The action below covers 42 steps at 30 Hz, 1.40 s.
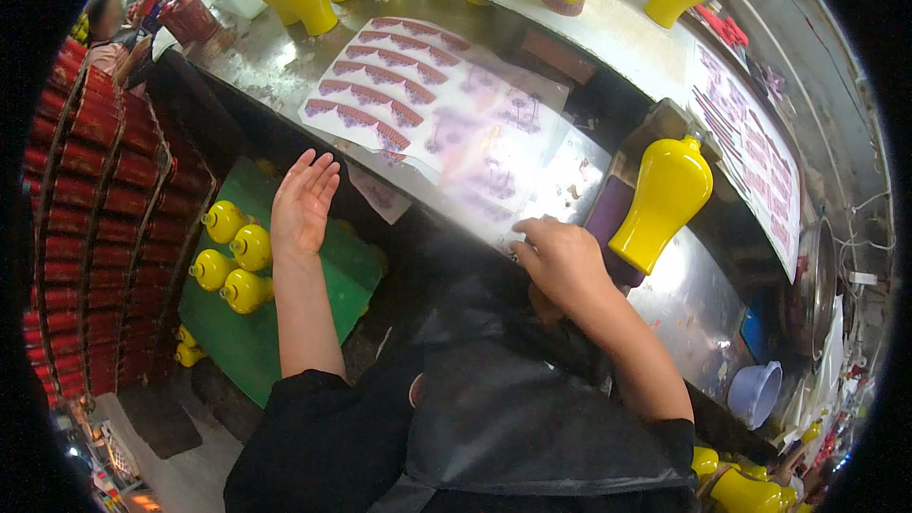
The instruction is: The person applies decorative stickers to yellow ceramic vases. They peel stickers from a sheet, position them on the vase, and smooth them with a small tool. Finished vases are placed on a nearby tray.
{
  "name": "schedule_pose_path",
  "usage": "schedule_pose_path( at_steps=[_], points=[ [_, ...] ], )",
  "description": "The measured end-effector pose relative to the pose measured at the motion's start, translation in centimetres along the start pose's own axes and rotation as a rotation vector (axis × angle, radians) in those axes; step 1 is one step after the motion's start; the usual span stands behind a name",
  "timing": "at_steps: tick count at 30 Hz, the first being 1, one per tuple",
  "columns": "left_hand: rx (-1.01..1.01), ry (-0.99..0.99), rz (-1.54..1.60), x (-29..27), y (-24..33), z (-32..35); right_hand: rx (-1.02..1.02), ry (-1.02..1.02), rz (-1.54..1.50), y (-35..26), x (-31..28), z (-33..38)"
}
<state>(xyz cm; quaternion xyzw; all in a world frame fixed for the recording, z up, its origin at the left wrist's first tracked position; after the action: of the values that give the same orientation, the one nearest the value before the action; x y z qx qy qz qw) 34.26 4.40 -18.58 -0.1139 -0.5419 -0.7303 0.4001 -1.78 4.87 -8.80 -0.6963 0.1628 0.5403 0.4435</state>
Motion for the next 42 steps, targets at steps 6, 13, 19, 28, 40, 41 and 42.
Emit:
schedule_pose_path(
  at_steps=[6, 13, 19, 28, 40, 41, 42],
  points=[
    [-0.129, -0.135, -0.001, 0.9, -2.7, 0.1, 0.0, -0.04, 0.261, 0.8, 3.7, -0.5],
    [-0.268, -0.261, 0.0, 2.6, -5.5, 1.4, -0.232, -0.185, 0.679, 0.2, 6.2, -1.8],
    [-0.402, -0.388, -0.028, 5.0, -8.3, 3.4, -0.376, -0.214, 0.723, -0.4, 6.7, -2.5],
    [-0.617, -0.684, -0.297, 11.6, -15.2, 8.5, -0.156, 0.01, 0.427, 0.9, 0.1, -6.0],
    [-0.139, -0.597, 0.193, 22.1, -18.0, 2.5, -0.223, 0.078, 0.252, -2.1, -6.7, -9.2],
    [-0.155, -0.567, 0.212, 22.2, -18.0, 2.1, -0.22, 0.093, 0.261, -2.3, -7.0, -9.1],
    [-0.148, -0.551, 0.211, 22.3, -17.8, 1.8, -0.224, 0.127, 0.251, -2.6, -7.3, -8.9]
  ],
)
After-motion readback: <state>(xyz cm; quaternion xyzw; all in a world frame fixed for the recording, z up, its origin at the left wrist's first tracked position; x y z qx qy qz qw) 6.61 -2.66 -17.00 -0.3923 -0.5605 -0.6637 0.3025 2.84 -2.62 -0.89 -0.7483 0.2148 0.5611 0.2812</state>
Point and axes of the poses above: each hand's wrist, its own z-axis away from the middle knuckle, its own x-axis out of the palm, y = z × x, the point moved 7 cm from there along -z, towards the middle knuckle, and after that the axes turned 9 degrees about -x, right-handed, at the moved point
